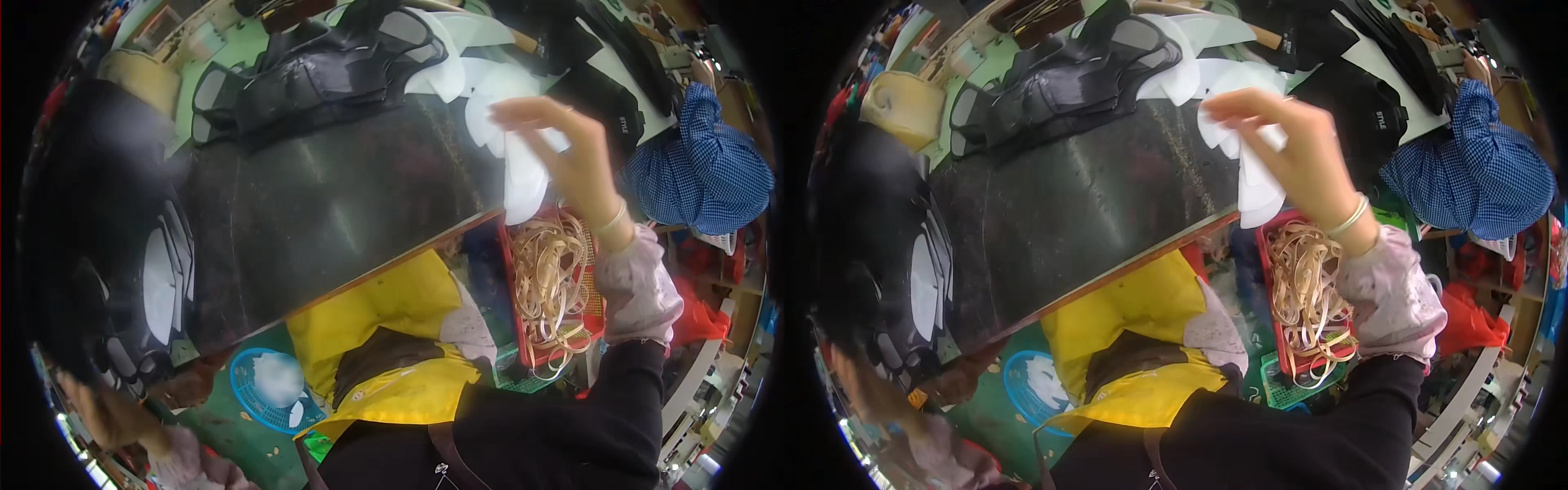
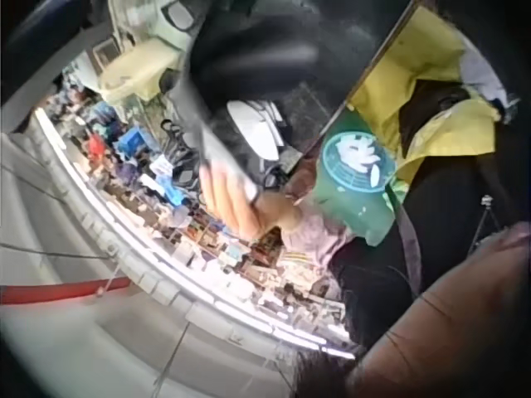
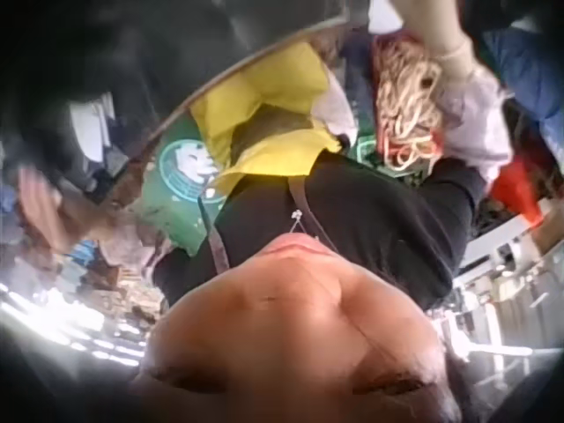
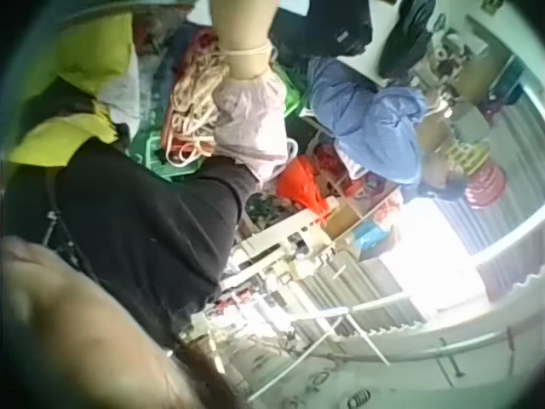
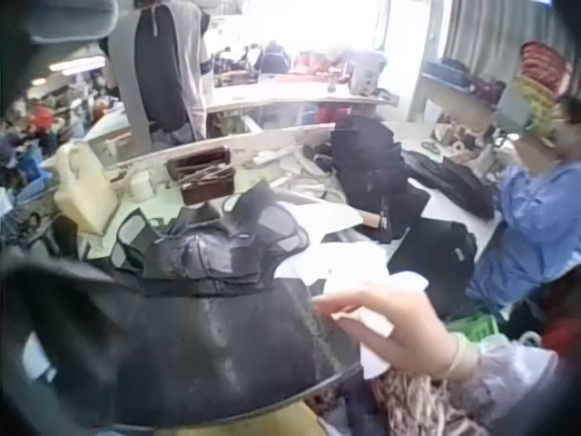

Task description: The person inserts white foam pads into shoe upper components by hand and applies adhesive tape strips along the components.

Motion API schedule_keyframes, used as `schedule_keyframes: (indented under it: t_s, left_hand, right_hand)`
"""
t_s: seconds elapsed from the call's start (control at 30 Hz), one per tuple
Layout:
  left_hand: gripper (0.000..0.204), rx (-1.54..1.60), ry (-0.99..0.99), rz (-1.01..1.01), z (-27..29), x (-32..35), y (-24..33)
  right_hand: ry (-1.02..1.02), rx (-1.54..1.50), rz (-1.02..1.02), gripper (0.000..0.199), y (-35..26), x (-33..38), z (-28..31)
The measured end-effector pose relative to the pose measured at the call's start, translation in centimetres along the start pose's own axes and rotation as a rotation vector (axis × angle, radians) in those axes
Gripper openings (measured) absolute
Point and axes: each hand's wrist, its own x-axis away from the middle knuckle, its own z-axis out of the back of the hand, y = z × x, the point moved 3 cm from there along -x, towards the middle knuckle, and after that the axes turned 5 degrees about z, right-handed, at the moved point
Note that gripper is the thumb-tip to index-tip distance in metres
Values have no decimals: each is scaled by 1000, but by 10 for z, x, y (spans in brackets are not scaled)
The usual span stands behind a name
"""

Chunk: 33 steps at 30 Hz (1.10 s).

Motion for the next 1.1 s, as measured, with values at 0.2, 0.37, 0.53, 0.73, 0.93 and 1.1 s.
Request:
schedule_keyframes:
  t_s: [0.2, 0.37, 0.53, 0.73, 0.93, 1.1]
  left_hand:
    - [27, -170, -635, 616, -38, 91, -91]
    - [21, -60, -236, 638, -64, 21, -32]
    - [19, 277, -288, 37, -199, -78, 77]
    - [20, 497, -180, -105, -287, -138, 130]
    - [35, 372, -297, -104, -329, -119, 128]
    - [39, 347, -287, -75, -334, -121, 133]
  right_hand:
    - [-45, 217, -145, 20, 72, 0, 40]
    - [-120, 216, -135, 21, 74, -27, 18]
    - [-265, 249, -162, 34, 94, -55, -7]
    - [-194, 668, 115, 41, 66, -58, -40]
    - [-132, 574, 127, 7, 93, -71, -28]
    - [171, 278, -142, 18, 107, -87, -10]
